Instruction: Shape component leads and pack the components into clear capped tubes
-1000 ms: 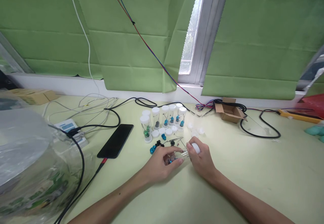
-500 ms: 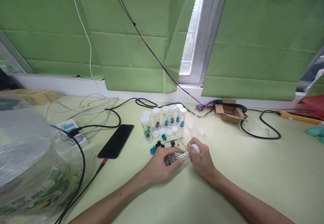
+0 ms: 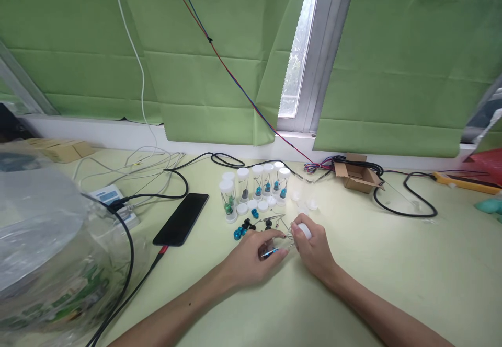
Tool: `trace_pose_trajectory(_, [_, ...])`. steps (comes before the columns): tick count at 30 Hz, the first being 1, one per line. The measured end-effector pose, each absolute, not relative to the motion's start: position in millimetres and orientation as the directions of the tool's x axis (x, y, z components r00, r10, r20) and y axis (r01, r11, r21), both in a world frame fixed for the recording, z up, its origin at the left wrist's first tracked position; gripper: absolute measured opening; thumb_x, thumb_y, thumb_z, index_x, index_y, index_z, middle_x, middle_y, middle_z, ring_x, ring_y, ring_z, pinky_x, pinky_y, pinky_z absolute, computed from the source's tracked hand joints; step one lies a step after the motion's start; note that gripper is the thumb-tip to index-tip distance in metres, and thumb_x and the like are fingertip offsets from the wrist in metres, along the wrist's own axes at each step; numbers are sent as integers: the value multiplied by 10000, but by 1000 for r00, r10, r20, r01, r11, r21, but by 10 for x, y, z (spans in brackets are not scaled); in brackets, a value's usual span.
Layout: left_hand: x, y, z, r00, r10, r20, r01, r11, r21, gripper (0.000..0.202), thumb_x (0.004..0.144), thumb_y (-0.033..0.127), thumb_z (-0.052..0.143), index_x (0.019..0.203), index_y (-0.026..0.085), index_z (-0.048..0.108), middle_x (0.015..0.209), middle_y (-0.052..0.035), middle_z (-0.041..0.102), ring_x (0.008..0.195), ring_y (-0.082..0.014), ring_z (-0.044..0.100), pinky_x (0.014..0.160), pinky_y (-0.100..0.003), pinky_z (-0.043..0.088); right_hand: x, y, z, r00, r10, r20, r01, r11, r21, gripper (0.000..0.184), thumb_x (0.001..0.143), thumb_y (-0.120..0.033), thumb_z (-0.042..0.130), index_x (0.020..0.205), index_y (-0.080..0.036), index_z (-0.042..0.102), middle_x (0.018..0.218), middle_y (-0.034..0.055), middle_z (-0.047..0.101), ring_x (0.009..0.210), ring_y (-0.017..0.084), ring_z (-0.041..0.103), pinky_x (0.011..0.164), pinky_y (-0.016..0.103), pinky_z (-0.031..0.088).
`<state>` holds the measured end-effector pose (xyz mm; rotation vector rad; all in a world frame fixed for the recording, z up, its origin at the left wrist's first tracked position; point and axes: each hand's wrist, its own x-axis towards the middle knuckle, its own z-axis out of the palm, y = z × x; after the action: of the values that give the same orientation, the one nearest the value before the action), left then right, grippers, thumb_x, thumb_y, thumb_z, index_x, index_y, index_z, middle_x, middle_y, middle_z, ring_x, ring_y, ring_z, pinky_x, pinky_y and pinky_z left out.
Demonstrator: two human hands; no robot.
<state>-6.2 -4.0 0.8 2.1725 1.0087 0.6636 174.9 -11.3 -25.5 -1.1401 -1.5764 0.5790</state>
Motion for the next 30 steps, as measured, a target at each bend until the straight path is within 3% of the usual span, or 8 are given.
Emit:
trace_pose_trajectory(4, [-68,-49,12,595,779,199,482,-544,687,372,856,416,568,1146,201,660,654,31,489,569,-121,416,586,-256,359,1739,-118,-232,46,868,494,399,438,-806,237,921,-350,474,731,-208,464,556,-51,444,480,113,417,467,230,342])
trace_pose_trajectory(9, [-68,-61,-2,583,787,201,467,-527,710,405,845,409,579,1195,207,611,741,5,550,645,-146,473,634,-273,375,1736,-104,-279,107,887,449,253,412,-875,170,920,-371,519,952,-212,471,579,-77,432,463,104,390,447,221,348])
trace_pose_trajectory(13, [-47,-44,9,556,813,174,429,-460,777,348,863,401,562,1136,194,625,660,35,461,585,-126,396,565,-256,311,1740,-82,-300,62,878,474,147,462,-875,296,907,-372,552,1138,-218,448,693,-54,474,536,108,435,500,224,394])
trace_pose_trajectory(17, [-36,-31,22,544,826,148,361,-390,847,346,865,399,570,1132,186,625,659,37,413,591,-123,354,538,-249,268,1736,-72,-286,15,878,478,173,469,-866,377,913,-354,551,1252,-221,452,758,-29,514,623,125,487,562,232,431])
trace_pose_trajectory(21, [-38,-46,19,582,802,134,319,-377,870,360,867,415,570,1119,164,624,671,29,439,601,-123,361,539,-250,267,1736,-81,-281,18,873,487,217,472,-854,360,918,-349,538,1242,-204,481,701,-39,505,603,125,484,554,227,433])
trace_pose_trajectory(26, [-35,-69,-3,595,797,104,355,-376,856,381,860,415,575,1147,168,614,682,34,428,598,-119,373,534,-243,276,1743,-82,-301,50,879,474,252,448,-858,232,936,-372,488,1051,-184,561,604,-57,437,503,105,406,464,211,358])
trace_pose_trajectory(30, [-23,-87,-16,589,801,111,385,-398,833,397,855,440,575,1151,179,619,664,38,410,584,-119,353,522,-245,267,1742,-70,-319,70,882,465,280,430,-858,252,950,-403,447,980,-181,563,569,-65,393,465,100,358,426,211,307])
